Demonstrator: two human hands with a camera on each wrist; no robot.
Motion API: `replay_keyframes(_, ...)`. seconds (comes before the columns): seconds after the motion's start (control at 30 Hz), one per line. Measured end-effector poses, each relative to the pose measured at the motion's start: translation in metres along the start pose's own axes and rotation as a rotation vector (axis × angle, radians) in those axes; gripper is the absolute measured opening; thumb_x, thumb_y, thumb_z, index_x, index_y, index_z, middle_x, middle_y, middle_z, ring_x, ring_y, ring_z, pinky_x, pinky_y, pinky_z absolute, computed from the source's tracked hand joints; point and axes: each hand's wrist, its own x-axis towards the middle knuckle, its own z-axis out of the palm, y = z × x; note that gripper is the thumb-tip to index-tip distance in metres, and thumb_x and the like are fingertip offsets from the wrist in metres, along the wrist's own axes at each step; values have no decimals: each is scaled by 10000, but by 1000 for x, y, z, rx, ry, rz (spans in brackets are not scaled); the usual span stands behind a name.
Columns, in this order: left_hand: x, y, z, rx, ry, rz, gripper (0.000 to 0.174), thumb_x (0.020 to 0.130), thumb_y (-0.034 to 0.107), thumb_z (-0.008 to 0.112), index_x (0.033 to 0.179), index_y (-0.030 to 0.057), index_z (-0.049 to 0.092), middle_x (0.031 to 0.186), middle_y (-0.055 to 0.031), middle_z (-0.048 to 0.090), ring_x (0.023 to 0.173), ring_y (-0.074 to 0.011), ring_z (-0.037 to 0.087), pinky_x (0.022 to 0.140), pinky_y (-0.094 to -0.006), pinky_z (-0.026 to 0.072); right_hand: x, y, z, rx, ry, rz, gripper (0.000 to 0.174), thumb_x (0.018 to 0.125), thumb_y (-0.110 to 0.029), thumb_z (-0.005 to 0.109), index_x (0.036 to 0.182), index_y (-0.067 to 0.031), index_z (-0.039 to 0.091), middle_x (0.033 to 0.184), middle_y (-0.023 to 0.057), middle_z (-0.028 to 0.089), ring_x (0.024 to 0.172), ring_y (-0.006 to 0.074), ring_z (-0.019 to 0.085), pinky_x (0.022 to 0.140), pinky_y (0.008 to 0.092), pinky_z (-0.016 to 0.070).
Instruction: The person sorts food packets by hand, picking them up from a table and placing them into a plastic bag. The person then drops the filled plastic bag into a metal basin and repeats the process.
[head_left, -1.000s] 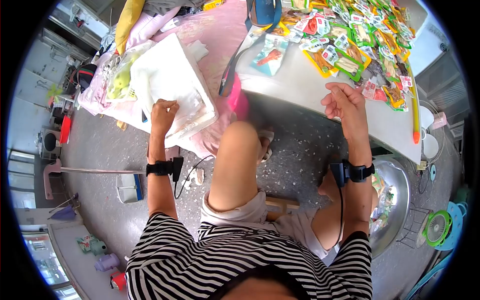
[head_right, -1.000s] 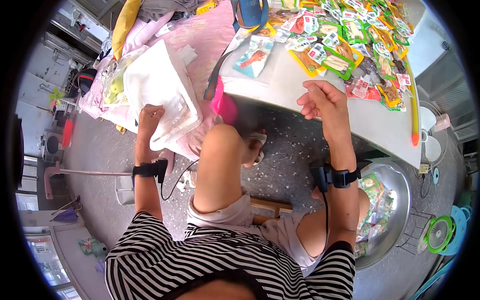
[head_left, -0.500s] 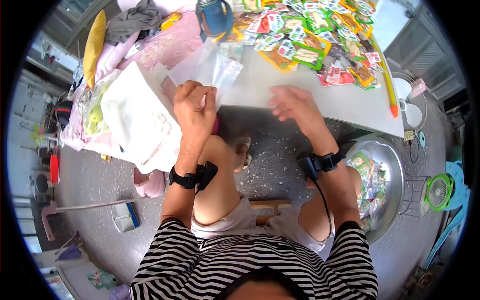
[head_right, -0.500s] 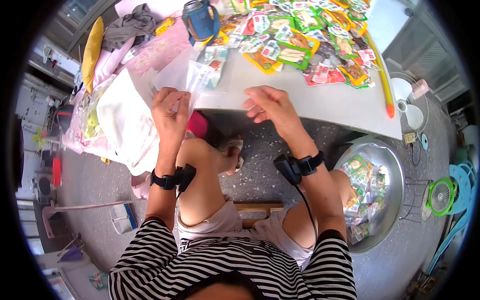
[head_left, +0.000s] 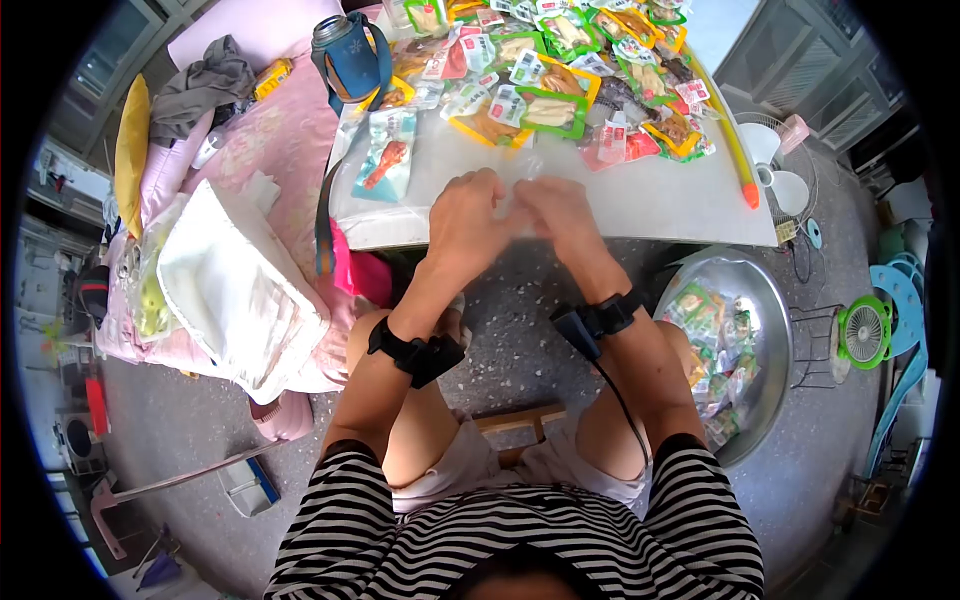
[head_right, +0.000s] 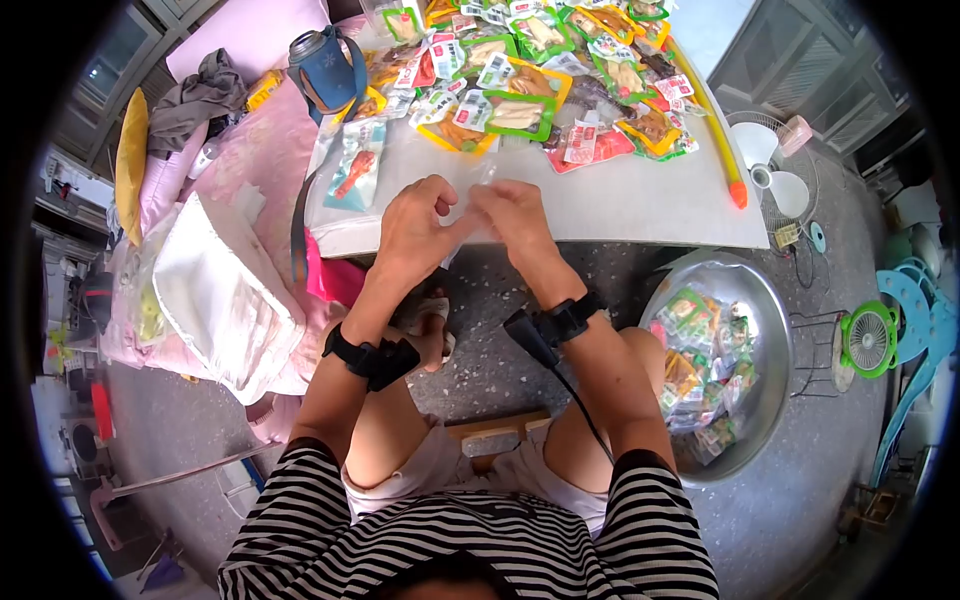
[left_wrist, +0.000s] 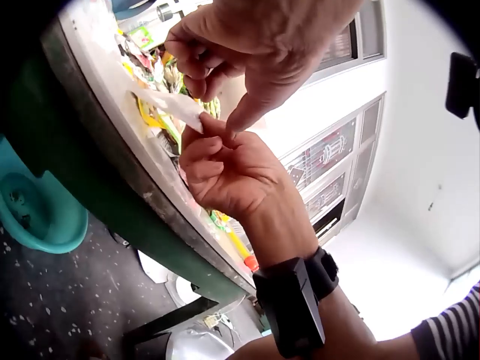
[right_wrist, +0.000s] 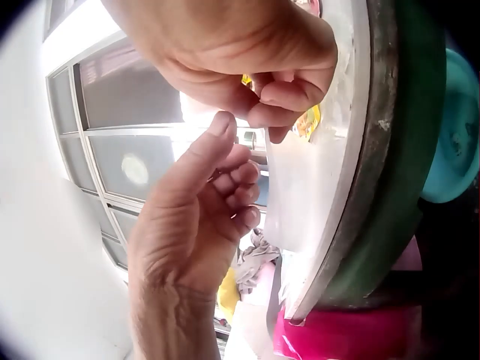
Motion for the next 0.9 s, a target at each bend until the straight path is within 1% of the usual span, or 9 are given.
replay_keyframes(0.13, -4, -13, 18, -219, -86, -223, 369, 724, 298, 764, 788, 2, 553, 721, -153, 622, 675, -279, 607, 617, -368, 477, 5, 2, 1, -56, 21, -85, 213, 809, -180, 692, 727, 7, 633, 665, 22, 613, 590, 77, 533, 512, 243, 407)
replay_keyframes(0.23, -14, -25, 22, -510, -170, -265, 200, 780, 117, 760, 825, 28, 588, 741, 3, 602, 651, -52, 528, 592, -223, 416, 6, 9, 6, -70, 15, -111, 247, 807, -189, 710, 703, 15, 620, 647, 24, 599, 585, 75, 525, 510, 245, 410)
replay_keyframes(0.33, -16, -39, 30, -773, -145, -174, 101, 812, 38, 710, 825, 21, 612, 740, 28, 601, 650, -35, 517, 596, -214, 415, 7, 5, 9, -89, -16, -149, 281, 807, -217, 728, 697, 13, 613, 631, 29, 589, 556, 79, 516, 486, 237, 401)
replay_keyframes(0.53, -11, -45, 18, -1118, -191, -381, 89, 838, 43, 674, 763, 54, 627, 683, 43, 584, 609, -30, 478, 563, -196, 362, 6, -3, 5, -173, -3, -133, 309, 809, -246, 735, 694, 11, 607, 610, 42, 581, 510, 82, 501, 447, 227, 389)
replay_keyframes(0.67, -8, -60, 21, -1199, 101, -453, 166, 837, 38, 662, 688, 70, 595, 631, 46, 554, 583, -16, 430, 528, -212, 314, 6, -8, -3, -350, -26, -103, 302, 807, -239, 721, 687, 14, 607, 605, 57, 590, 515, 116, 525, 472, 254, 418)
replay_keyframes(0.7, -8, -58, 19, -1051, 233, -437, 175, 840, 35, 645, 693, 62, 554, 616, -2, 533, 574, -99, 453, 537, -269, 347, 6, -10, -7, -429, -41, -90, 296, 805, -232, 716, 687, 16, 606, 604, 66, 596, 515, 138, 536, 484, 270, 431)
replay_keyframes(0.8, -10, -42, 11, -97, 572, 73, 120, 838, 46, 635, 762, 38, 542, 671, -81, 534, 600, -227, 493, 561, -350, 391, 11, -3, -21, -813, -71, -214, 223, 795, -192, 679, 707, 5, 619, 628, 111, 616, 562, 258, 597, 551, 359, 479)
replay_keyframes(0.83, -11, -34, 8, 87, 560, 235, 113, 826, 53, 632, 806, 22, 525, 733, -141, 528, 662, -328, 511, 584, -422, 421, 9, -1, -19, -928, -5, -269, 203, 793, -188, 670, 719, -5, 625, 643, 132, 615, 593, 290, 605, 575, 385, 484)
replay_keyframes(0.9, -19, -30, 14, 171, 419, 264, 112, 822, 48, 641, 819, 30, 531, 745, -134, 550, 684, -329, 537, 594, -420, 438, 2, 3, -13, -1162, 129, -377, 165, 790, -181, 651, 742, -23, 638, 673, 172, 613, 653, 353, 620, 624, 436, 493)
